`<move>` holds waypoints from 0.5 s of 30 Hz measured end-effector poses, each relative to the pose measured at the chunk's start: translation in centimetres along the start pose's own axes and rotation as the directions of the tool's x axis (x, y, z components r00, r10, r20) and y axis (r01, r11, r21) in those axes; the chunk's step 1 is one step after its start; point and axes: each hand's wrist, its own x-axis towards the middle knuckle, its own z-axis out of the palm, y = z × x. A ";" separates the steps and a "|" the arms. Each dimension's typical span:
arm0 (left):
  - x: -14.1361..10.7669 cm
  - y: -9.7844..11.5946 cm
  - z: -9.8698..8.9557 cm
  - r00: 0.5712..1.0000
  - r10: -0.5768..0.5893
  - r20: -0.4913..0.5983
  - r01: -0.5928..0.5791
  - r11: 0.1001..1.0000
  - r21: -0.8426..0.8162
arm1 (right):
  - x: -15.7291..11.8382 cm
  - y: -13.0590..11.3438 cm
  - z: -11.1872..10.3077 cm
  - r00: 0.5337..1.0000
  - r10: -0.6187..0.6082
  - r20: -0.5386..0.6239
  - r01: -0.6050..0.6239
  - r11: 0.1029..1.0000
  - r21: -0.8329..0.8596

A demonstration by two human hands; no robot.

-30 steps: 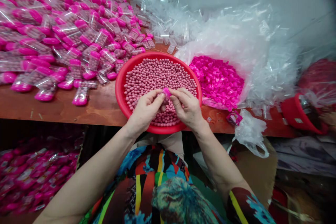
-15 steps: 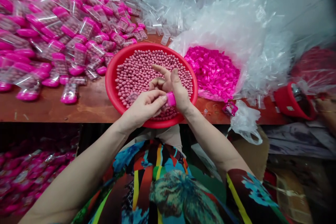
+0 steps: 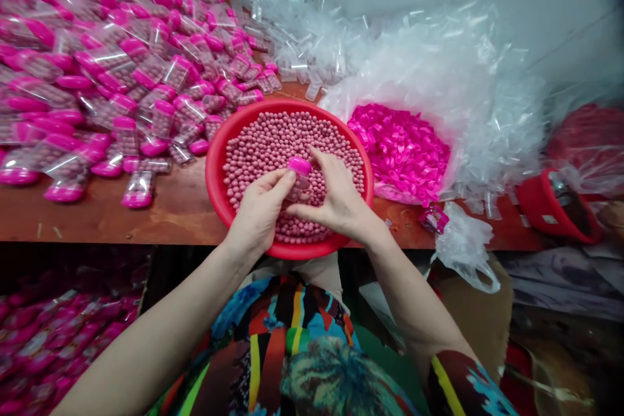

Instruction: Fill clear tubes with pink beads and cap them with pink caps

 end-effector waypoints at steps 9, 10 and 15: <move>-0.2 -0.4 0.3 0.996 0.092 0.005 -0.092 0.991 0.096 | 0.3 -0.8 1.8 0.995 -0.096 -0.003 0.090 0.941 -0.327; -0.2 -0.4 0.2 0.997 0.079 0.008 -0.079 0.991 0.103 | 0.4 -0.6 1.9 0.994 -0.114 0.003 0.108 0.936 -0.335; -0.2 -1.1 0.3 0.997 0.075 -0.004 -0.074 0.990 0.123 | 0.3 0.0 2.6 0.990 -0.137 0.026 0.137 0.930 -0.342</move>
